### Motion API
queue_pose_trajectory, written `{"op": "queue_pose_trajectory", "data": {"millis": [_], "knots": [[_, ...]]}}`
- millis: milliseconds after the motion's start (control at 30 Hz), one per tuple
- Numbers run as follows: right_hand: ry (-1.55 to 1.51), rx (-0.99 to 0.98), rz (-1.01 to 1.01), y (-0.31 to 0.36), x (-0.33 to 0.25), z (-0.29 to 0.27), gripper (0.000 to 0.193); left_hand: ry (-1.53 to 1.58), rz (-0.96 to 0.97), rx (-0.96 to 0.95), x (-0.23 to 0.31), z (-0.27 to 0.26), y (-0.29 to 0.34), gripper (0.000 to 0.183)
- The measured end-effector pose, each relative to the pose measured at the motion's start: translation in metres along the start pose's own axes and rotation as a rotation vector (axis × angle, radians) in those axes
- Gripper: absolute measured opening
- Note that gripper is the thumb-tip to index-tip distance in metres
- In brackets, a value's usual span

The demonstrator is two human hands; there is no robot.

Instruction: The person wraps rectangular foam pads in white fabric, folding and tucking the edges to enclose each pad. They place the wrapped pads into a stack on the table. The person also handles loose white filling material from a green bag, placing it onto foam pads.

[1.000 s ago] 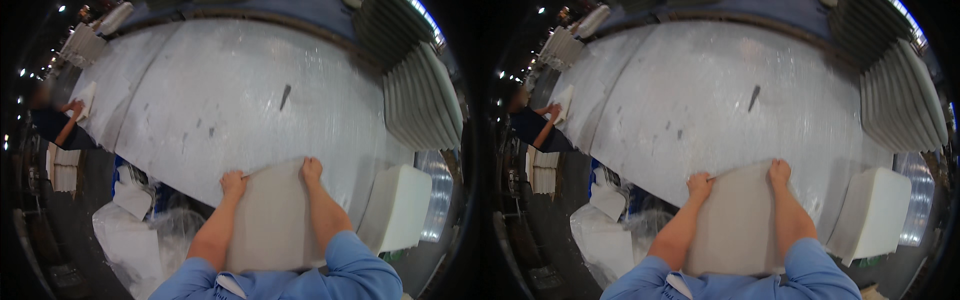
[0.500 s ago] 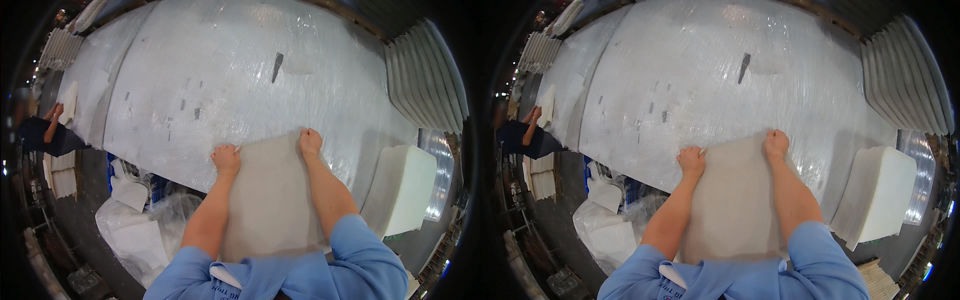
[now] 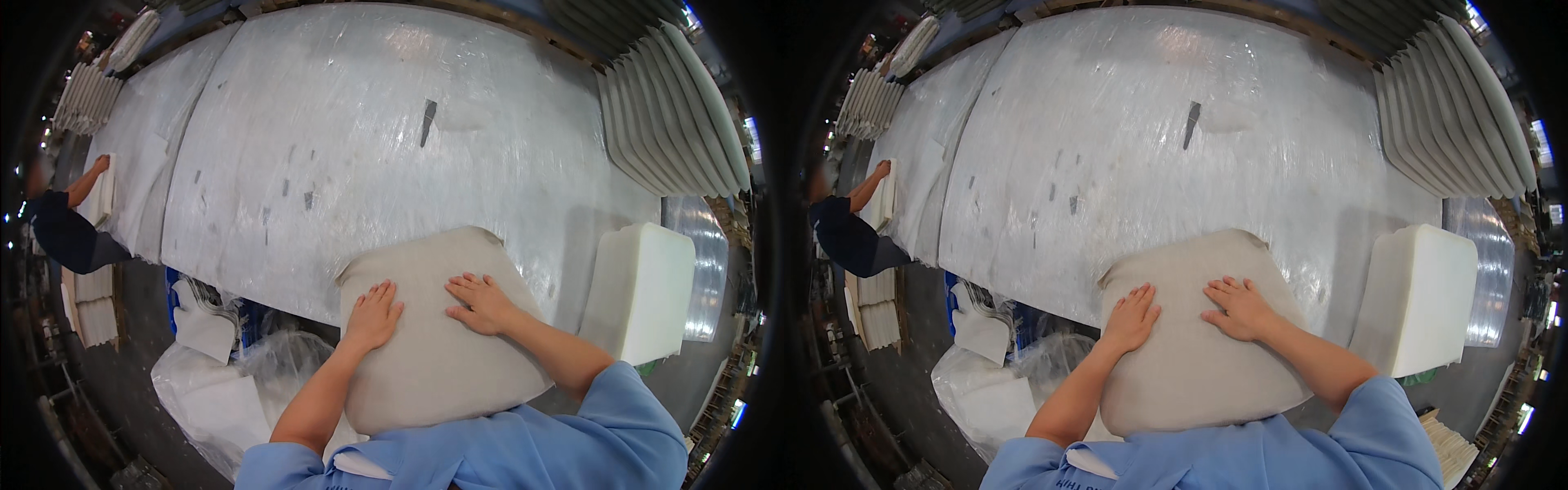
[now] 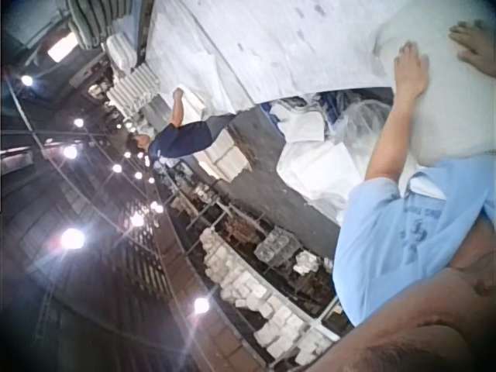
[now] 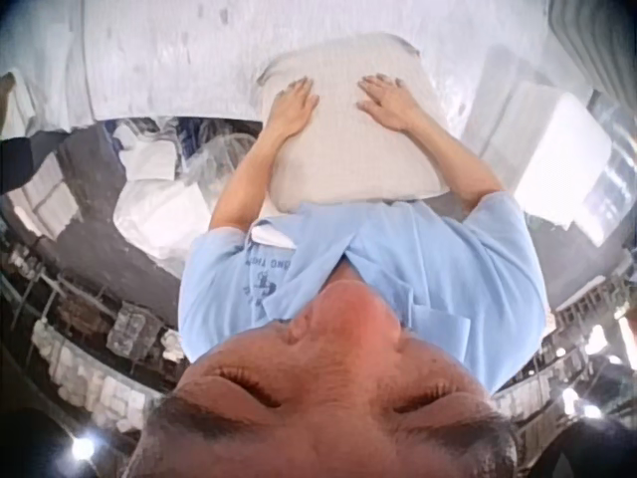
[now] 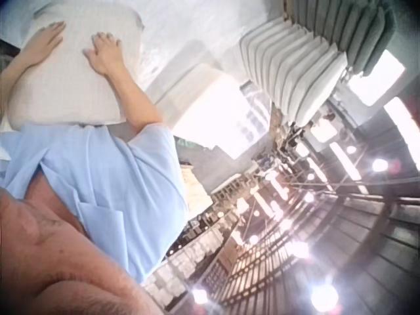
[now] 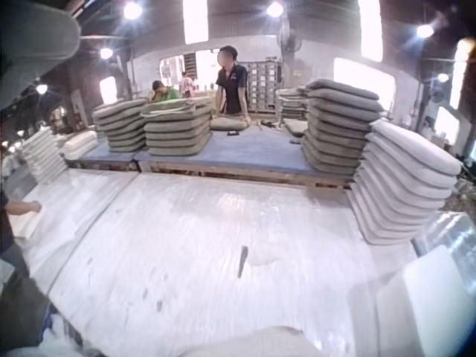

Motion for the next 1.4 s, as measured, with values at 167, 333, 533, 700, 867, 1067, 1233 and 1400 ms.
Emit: {"op": "queue_pose_trajectory", "data": {"millis": [167, 333, 533, 700, 867, 1067, 1233, 1400], "knots": [[-0.021, -0.002, -0.008, -0.045, 0.027, 0.003, 0.070, 0.043, 0.004, 0.013, -0.018, 0.006, -0.030, 0.060], [-0.048, 0.018, -0.060, -0.086, 0.048, -0.002, 0.067, 0.180, 0.109, 0.057, -0.034, -0.003, -0.051, 0.054], [-0.175, -0.036, -0.143, -0.110, 0.062, -0.014, 0.059, 0.423, -0.129, 0.034, -0.057, -0.025, -0.068, 0.044], [-0.200, 0.159, 0.072, -0.039, 0.070, -0.050, 0.067, 0.175, -0.137, 0.235, -0.052, -0.039, -0.014, 0.062], [-0.268, 0.062, 0.447, 0.072, 0.085, -0.061, 0.100, 0.290, -0.408, 0.150, -0.069, -0.010, 0.080, 0.106], [-0.310, -0.037, 0.687, 0.039, 0.111, -0.042, 0.119, 0.345, -0.669, 0.049, -0.073, -0.010, 0.044, 0.128], [-0.270, -0.056, 0.789, -0.022, 0.145, -0.041, 0.114, 0.256, -0.725, 0.085, -0.097, -0.007, 0.000, 0.128], [-0.311, -0.075, 0.813, -0.052, 0.154, -0.047, 0.091, 0.162, -0.777, 0.136, -0.111, -0.014, -0.030, 0.123]]}}
Point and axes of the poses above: each hand's wrist, its own y-axis away from the middle knuckle, its own z-axis out of the palm, x = y × z, the point moved 8 cm from there along -y, towards the middle knuckle, and after that the axes turned 1 degree about z, right-handed, at the moved point
